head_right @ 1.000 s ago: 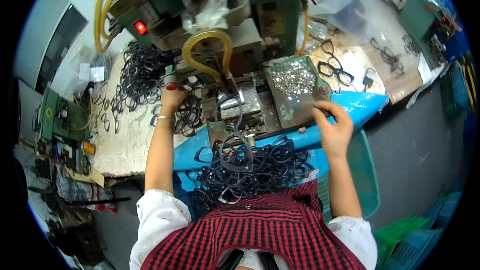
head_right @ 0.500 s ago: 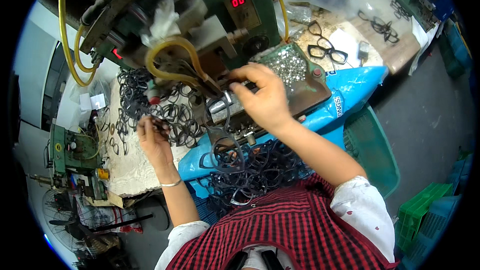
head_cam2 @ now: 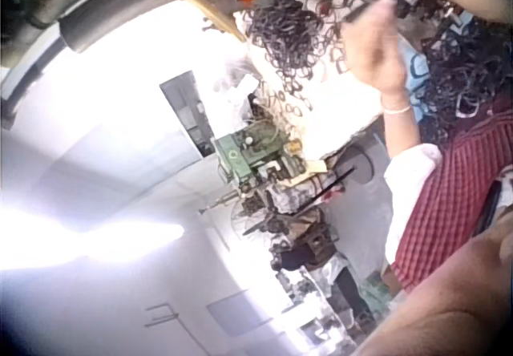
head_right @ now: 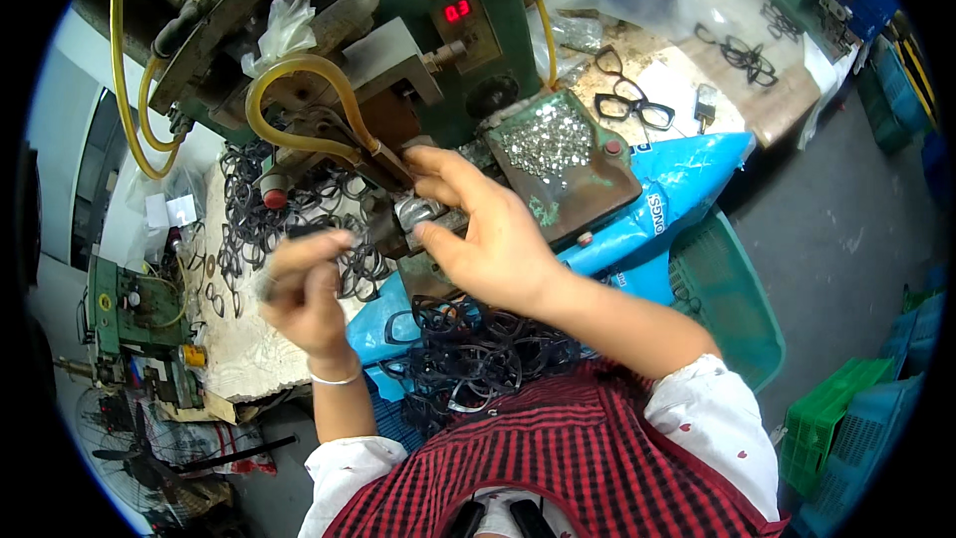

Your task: The person repeatedly picks up black plastic eyeglass frames from a pile, places them into a metal jig on a machine, and presses a lever to process them. The processed frames are then placed into a blue bin. The person continues this cycle throughout the clip.

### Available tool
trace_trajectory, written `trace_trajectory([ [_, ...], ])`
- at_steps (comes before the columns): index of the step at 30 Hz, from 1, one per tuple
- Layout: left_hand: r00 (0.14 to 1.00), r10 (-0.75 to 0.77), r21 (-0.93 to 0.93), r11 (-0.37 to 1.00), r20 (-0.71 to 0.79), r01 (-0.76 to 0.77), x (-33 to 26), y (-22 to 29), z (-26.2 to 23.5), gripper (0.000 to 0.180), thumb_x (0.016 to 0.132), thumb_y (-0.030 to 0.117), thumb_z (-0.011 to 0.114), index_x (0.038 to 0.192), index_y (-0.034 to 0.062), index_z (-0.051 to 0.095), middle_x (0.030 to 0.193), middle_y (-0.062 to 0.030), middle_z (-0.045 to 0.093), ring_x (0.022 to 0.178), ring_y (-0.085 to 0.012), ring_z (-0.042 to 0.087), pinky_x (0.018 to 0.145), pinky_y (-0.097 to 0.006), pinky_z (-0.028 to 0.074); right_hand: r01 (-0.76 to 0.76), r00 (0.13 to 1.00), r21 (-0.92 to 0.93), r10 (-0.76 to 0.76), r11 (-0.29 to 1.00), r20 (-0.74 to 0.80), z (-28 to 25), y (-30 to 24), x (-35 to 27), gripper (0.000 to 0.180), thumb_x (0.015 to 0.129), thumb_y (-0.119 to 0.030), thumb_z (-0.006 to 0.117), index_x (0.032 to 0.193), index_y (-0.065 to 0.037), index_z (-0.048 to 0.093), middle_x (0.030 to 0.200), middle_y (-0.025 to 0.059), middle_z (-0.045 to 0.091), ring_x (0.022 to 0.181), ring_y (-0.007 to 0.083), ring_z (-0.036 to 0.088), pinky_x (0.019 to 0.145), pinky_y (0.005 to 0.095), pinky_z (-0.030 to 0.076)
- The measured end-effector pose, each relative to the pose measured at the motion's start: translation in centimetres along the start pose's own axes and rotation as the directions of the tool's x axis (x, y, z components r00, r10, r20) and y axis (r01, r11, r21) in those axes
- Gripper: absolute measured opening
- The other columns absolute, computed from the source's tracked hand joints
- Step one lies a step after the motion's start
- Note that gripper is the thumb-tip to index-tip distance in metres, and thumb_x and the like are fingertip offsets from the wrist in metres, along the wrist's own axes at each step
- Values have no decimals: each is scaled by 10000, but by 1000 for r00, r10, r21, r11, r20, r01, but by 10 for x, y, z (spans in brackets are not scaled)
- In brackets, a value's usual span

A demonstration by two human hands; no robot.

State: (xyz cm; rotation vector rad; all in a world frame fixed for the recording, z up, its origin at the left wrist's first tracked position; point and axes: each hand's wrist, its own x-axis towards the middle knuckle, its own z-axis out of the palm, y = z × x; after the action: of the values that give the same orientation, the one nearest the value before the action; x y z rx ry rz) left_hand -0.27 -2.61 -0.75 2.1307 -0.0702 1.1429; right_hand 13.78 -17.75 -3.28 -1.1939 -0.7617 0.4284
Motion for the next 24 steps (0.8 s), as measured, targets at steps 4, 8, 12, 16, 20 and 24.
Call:
trace_trajectory([
  [4, 958, 164, 149, 968, 237, -203, -14, 3, 20, 184, 767, 45, 795, 946, 81, 769, 1026, -95, 759, 922, -282, 695, 854, -401, 539, 71, 993, -357, -100, 931, -62, -49, 26, 28, 565, 840, -34, 691, 1387, -54, 551, 1276, 146, 653, 1209, 252, 615, 1062, 356, 464],
  [8, 927, 241, 181, 937, 286, -300, -15, -5, 27, 294, 722, 111, 843, 1006, 148, 780, 1094, -1, 746, 724, -221, 577, 853, -411, 538, 36, 863, -515, -287, 856, -417, -122, 72, 24, 541, 875, 32, 632, 1397, -66, 529, 1212, 142, 649, 1132, 249, 615, 1020, 359, 470],
  [12, 928, 188, 185, 949, 322, -256, -18, -5, 27, 276, 712, 87, 855, 974, 122, 774, 1039, -50, 759, 917, -262, 698, 911, -448, 528, -133, 935, -618, -110, 775, -338, -129, 68, -15, 340, 831, -18, 668, 1170, -47, 674, 1080, 121, 702, 1040, 256, 643, 929, 354, 495],
  [16, 925, 167, 175, 956, 340, -236, -16, -6, 24, 280, 708, 78, 858, 971, 126, 774, 1043, -49, 761, 911, -249, 701, 922, -431, 519, -89, 974, -883, -144, 461, -173, -116, 66, -18, 122, 767, -92, 741, 885, -66, 723, 907, 117, 650, 951, 330, 614, 852, 439, 495],
  [20, 951, 87, 168, 976, 297, -142, -34, -2, 26, 359, 718, 73, 846, 1062, 119, 752, 1153, -74, 740, 1067, -295, 697, 1028, -474, 476, -75, 971, -947, -192, 314, -141, -95, 74, -6, 99, 761, -116, 749, 850, -78, 726, 909, 96, 631, 978, 318, 595, 847, 435, 484],
  [24, 986, -1, 230, 972, 170, -39, -79, 18, 30, 454, 763, 159, 829, 1190, 104, 687, 1340, -178, 639, 1269, -377, 595, 1048, -490, 470, -35, 961, -959, -254, 280, -110, -91, 90, 0, 86, 751, -118, 744, 811, -67, 709, 886, 89, 659, 945, 319, 616, 808, 448, 495],
])
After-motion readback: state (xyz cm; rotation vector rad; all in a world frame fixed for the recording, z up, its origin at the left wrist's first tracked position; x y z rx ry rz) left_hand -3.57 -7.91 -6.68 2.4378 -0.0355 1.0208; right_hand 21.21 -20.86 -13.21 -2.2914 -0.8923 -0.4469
